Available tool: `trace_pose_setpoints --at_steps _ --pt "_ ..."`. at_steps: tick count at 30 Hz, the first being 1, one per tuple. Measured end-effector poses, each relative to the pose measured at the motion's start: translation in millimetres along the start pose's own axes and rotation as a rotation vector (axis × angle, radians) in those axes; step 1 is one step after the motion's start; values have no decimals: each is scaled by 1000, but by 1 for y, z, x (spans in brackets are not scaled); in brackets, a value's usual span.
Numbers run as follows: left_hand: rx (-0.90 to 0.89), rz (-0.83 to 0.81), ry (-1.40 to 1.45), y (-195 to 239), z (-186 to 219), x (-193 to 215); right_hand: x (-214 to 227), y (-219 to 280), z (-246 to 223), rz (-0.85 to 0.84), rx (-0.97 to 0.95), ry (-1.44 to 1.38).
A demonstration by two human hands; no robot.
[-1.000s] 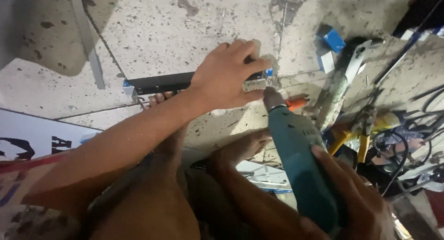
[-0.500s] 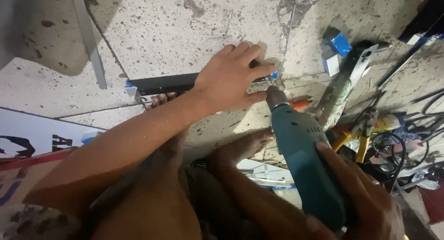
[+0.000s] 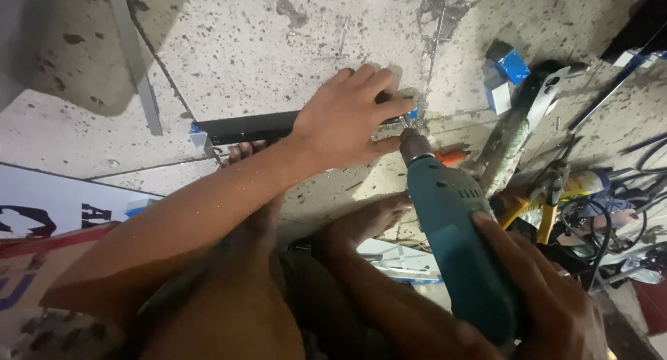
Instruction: Drilling holes into metal profiles and joining them using a manual rivet gun.
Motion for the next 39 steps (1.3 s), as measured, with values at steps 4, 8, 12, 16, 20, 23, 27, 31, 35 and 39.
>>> trace_pose_setpoints --at_steps 4,8,12,16,20,23,27,31,35,39 --pt "13 -29 72 0 -2 -2 -8 0 12 -98 -9 55" --pt "30 -103 97 -2 -2 -5 -11 -2 21 -160 -33 92" --pt "6 -31 38 0 -1 -3 -12 -1 17 -167 -29 95" --pt "10 -40 52 0 -2 -4 -1 -2 1 -49 -30 56" --pt "-5 -57 47 0 -1 -6 -4 0 -6 -63 66 137" --pt "-30 -9 -9 1 1 -4 3 -2 -31 22 44 233" --pt "-23 50 53 1 1 -4 -1 -5 -28 -41 68 273" --pt "-19 43 -11 -2 0 -2 -5 -11 -29 -182 -64 506" --pt "-15 65 -52 -2 1 -2 7 -8 -67 34 56 523" --pt "-35 65 -102 -1 2 0 4 -11 -61 -56 2 498"
Point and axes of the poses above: each hand's wrist, its own y-axis away from the middle knuckle, its own x-axis out of the back of the hand, z = x × y, the point moved 7 cm from there along -y, towards the middle knuckle, and after that the axes turned 6 degrees about -y, right-handed, at the moved point
